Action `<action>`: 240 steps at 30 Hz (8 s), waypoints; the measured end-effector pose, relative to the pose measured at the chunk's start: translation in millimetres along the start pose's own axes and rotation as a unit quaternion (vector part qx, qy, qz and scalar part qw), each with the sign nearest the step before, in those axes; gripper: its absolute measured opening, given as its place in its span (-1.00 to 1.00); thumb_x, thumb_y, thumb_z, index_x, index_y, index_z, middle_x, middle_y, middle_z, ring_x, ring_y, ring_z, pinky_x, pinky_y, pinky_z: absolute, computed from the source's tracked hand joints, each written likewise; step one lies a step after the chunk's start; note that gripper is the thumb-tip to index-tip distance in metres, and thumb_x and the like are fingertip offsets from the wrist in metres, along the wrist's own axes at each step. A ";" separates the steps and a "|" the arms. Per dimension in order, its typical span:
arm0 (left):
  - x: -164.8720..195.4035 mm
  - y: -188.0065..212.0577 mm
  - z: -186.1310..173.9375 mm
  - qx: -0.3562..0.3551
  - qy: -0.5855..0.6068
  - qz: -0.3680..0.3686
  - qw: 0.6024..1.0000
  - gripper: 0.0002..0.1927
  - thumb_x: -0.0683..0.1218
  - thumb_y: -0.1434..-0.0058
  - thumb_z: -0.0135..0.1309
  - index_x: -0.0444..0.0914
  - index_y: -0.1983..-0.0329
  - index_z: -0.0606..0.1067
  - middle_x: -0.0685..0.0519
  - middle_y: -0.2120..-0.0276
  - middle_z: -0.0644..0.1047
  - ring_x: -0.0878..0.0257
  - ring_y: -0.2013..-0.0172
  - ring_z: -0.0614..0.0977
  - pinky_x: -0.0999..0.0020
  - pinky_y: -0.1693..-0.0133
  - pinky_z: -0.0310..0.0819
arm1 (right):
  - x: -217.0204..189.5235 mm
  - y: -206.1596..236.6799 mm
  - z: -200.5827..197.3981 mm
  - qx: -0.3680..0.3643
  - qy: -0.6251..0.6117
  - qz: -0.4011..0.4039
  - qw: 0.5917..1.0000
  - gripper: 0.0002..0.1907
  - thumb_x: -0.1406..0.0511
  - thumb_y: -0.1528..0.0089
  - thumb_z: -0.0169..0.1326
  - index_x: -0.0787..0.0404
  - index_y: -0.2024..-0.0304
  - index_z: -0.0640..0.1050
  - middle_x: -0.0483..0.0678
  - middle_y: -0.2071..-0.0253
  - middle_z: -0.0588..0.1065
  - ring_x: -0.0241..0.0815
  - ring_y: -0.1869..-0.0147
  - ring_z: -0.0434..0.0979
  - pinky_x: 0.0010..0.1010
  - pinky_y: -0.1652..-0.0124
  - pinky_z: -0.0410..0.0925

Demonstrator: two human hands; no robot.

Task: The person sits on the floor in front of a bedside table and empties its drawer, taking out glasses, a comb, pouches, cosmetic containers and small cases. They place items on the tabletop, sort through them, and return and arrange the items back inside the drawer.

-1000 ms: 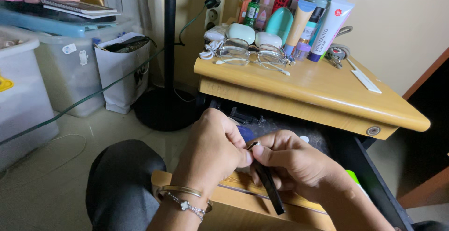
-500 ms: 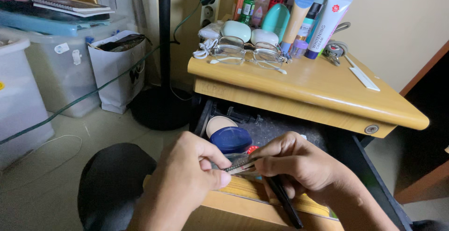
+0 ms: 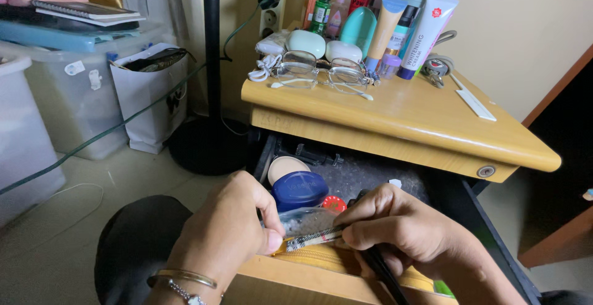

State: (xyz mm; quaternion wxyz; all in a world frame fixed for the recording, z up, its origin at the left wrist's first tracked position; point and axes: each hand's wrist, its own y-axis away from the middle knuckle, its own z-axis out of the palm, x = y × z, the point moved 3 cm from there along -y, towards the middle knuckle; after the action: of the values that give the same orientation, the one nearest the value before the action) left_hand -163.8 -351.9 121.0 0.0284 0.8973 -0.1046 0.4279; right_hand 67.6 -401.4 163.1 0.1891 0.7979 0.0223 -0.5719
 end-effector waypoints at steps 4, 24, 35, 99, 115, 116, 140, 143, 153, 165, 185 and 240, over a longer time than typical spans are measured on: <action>4.5 1.3 -1.4 0.021 0.009 0.001 1.000 -0.78 -0.13 0.12 0.41 -0.16 0.53 0.53 0.06 0.34 0.65 0.14 0.23 0.72 0.27 0.13 0.56 | -1.8 -0.5 -3.0 -0.018 0.031 -0.022 0.999 -0.83 0.45 -0.07 0.12 0.49 0.54 0.66 0.01 0.73 0.50 -0.33 0.77 0.27 -0.46 0.72 0.11; 17.4 6.6 -0.2 0.039 -0.015 -0.092 0.995 -0.91 -0.03 -0.06 0.30 -0.05 0.50 0.61 0.03 0.28 0.64 -0.01 0.18 0.69 0.11 0.15 0.57 | 37.6 32.6 -73.5 -0.046 -0.081 -0.056 0.994 -0.73 0.50 -0.13 0.12 0.60 0.17 0.66 0.10 0.65 0.56 -0.24 0.70 0.41 -0.45 0.62 0.27; 18.7 -1.6 0.7 -0.005 -0.051 -0.153 0.987 -0.91 -0.02 -0.10 0.29 -0.04 0.50 0.63 0.04 0.22 0.64 -0.01 0.12 0.70 0.13 0.10 0.57 | 177.0 85.6 -217.2 -0.010 -0.140 0.015 0.990 -0.66 0.53 -0.22 0.01 0.72 -0.02 0.46 0.51 0.51 0.60 0.09 0.53 0.62 -0.20 0.46 0.49; 37.0 -5.6 10.5 -0.035 0.087 -0.067 0.993 -0.83 -0.14 -0.13 0.28 -0.26 0.40 0.49 0.00 0.64 0.50 0.24 0.55 0.56 0.29 0.45 0.38 | 24.2 -5.4 -9.3 0.000 0.118 -0.153 0.981 -0.86 0.47 -0.19 0.27 0.34 0.21 0.77 0.01 0.19 0.71 -0.21 0.11 0.69 -0.44 0.10 0.48; 83.4 -3.3 62.0 0.027 0.100 0.161 0.982 -0.84 -0.15 0.01 0.30 -0.10 0.35 0.59 0.06 0.31 0.66 0.09 0.20 0.67 0.17 0.12 0.51 | 118.6 61.9 -108.2 0.103 0.015 0.099 0.990 -0.66 0.50 -0.20 0.24 0.36 -0.05 0.61 -0.03 0.11 0.53 -0.25 0.07 0.51 -0.39 0.14 0.44; 85.0 -3.0 69.0 0.009 0.070 0.158 0.985 -0.80 -0.14 0.02 0.35 -0.06 0.32 0.62 0.07 0.25 0.66 0.06 0.17 0.65 0.15 0.07 0.48 | 117.9 63.0 -106.7 0.106 0.031 0.090 0.990 -0.66 0.49 -0.19 0.26 0.35 -0.04 0.61 -0.04 0.11 0.52 -0.26 0.07 0.52 -0.40 0.14 0.45; 143.6 15.3 103.7 -0.138 0.059 0.150 0.977 -0.39 0.10 0.34 0.56 -0.16 0.24 0.55 0.02 0.23 0.64 0.04 0.07 0.63 0.02 -0.10 0.21 | 73.0 71.2 -106.5 0.079 -0.217 0.016 0.973 -0.62 0.32 -0.32 0.12 0.53 -0.07 0.50 0.30 0.06 0.63 0.11 0.01 0.71 -0.11 0.02 0.52; 140.2 9.7 109.4 -0.162 0.046 0.110 0.980 -0.44 0.14 0.23 0.49 -0.20 0.23 0.56 -0.06 0.27 0.65 0.06 0.12 0.69 0.11 -0.10 0.31 | 68.9 77.0 -104.4 0.007 -0.300 -0.044 0.953 -0.49 0.19 -0.41 0.05 0.56 -0.17 0.39 0.36 -0.12 0.46 0.24 -0.26 0.54 0.04 -0.19 0.38; 126.0 0.3 119.1 -0.015 0.077 0.132 0.988 -0.61 0.07 -0.02 0.23 -0.19 0.13 0.52 -0.13 0.21 0.61 -0.12 0.11 0.63 -0.09 0.04 0.39 | 90.5 74.9 -94.0 0.075 -0.209 0.054 0.974 -0.58 0.34 -0.27 0.21 0.52 -0.08 0.48 0.32 0.06 0.57 0.12 0.04 0.57 -0.08 0.06 0.41; 122.8 -7.7 115.6 -0.029 0.059 0.090 0.994 -0.64 0.15 -0.20 0.14 -0.25 0.29 0.48 -0.14 0.30 0.64 -0.11 0.19 0.64 -0.08 -0.06 0.30 | 91.6 54.9 -96.5 0.030 0.079 -0.073 0.994 -0.78 0.40 -0.21 0.29 0.41 0.14 0.80 0.07 0.22 0.62 -0.20 0.17 0.55 -0.35 0.11 0.47; 83.3 -3.6 66.9 -0.097 -0.017 0.000 0.995 -0.59 0.12 0.09 0.37 -0.18 0.27 0.57 -0.02 0.15 0.65 0.00 0.02 0.62 0.11 -0.16 0.36 | 121.2 43.4 -107.3 0.121 0.017 0.024 0.992 -0.86 0.54 -0.06 0.31 0.40 0.31 0.74 -0.06 0.47 0.67 -0.29 0.37 0.53 -0.42 0.32 0.44; 40.8 -50.3 -83.7 0.101 -0.069 -0.114 0.986 -0.76 -0.02 -0.08 0.33 -0.20 0.23 0.67 -0.08 0.57 0.58 0.13 0.53 0.60 0.26 0.42 0.44 | 37.3 26.4 -200.3 0.174 -0.102 -0.056 0.978 -0.66 0.31 -0.41 -0.01 0.57 0.02 0.55 0.23 0.30 0.57 0.01 0.15 0.61 -0.17 0.14 0.49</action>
State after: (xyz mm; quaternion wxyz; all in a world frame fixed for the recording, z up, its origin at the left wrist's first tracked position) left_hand -192.0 -297.7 207.4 -0.0207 0.9289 0.0400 0.3675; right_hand 268.2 -367.0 191.0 0.0161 0.7537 -0.0523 -0.6550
